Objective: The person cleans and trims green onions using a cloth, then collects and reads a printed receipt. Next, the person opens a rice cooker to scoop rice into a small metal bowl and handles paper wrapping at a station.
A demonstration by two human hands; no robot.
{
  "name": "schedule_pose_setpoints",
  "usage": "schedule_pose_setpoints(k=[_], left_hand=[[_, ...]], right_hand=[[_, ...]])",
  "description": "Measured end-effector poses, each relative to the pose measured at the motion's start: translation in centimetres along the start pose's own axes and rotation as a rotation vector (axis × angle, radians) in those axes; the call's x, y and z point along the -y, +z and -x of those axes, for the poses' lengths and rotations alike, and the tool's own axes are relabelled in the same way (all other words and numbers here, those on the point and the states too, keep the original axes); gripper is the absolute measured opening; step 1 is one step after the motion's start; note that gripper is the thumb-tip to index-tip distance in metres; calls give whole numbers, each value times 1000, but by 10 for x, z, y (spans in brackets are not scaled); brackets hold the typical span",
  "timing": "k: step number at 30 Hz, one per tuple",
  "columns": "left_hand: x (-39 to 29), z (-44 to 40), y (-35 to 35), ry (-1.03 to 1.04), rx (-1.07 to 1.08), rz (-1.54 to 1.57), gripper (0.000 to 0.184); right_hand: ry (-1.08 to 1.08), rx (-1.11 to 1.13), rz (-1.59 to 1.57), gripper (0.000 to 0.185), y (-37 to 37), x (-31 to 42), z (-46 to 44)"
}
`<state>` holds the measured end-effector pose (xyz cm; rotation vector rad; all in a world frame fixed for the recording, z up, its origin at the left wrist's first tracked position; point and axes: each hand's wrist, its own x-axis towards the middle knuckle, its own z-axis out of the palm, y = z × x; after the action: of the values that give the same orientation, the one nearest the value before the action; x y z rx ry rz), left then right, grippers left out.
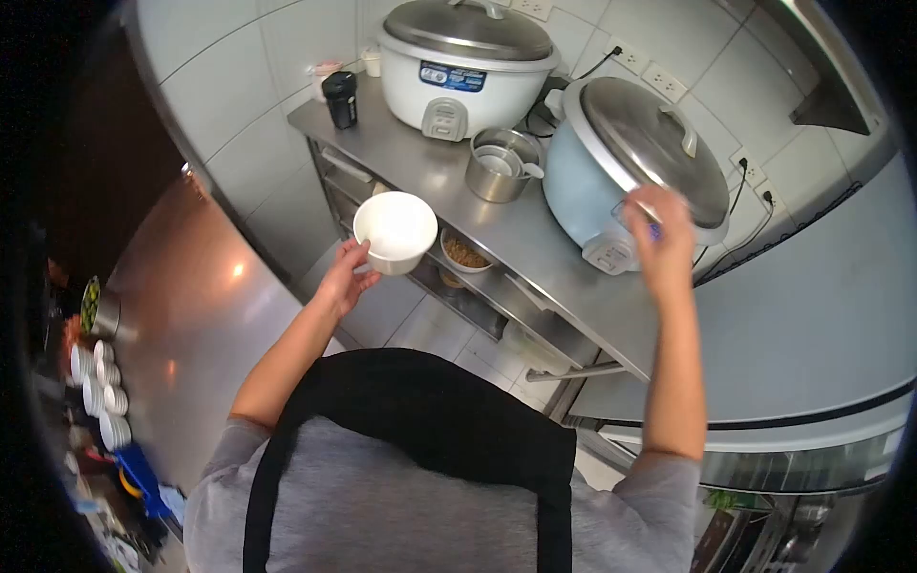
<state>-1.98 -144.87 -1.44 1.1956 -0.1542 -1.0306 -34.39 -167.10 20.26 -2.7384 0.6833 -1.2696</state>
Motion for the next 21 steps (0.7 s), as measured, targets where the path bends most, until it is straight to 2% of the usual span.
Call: schedule_pose_setpoints(k=[3, 5, 7, 9, 12, 16, 19, 21], left_hand=[[-21, -66, 22, 29, -16, -15, 55], [-34, -103, 40, 23, -44, -22, 55], [-38, -144, 50, 26, -33, -32, 56], [-35, -173, 61, 3, -63, -84, 57], [-30, -207, 68, 6, -128, -218, 67], [-30, -215, 72, 24, -174, -280, 68], [-30, -209, 76, 62, -185, -304, 67], [-31, -211, 77, 80, -205, -306, 67]], right_hand=[[152, -79, 182, 33, -9, -83, -66], [312, -96, 430, 46, -5, -168, -94], [473, -18, 536, 52, 3, -235, -117], [621, 36, 355, 56, 14, -249, -139], [519, 87, 286, 50, 41, -310, -157], [788, 75, -176, 42, 29, -306, -168], [753, 111, -86, 42, -1, -295, -184], [727, 71, -216, 43, -28, -296, -204]])
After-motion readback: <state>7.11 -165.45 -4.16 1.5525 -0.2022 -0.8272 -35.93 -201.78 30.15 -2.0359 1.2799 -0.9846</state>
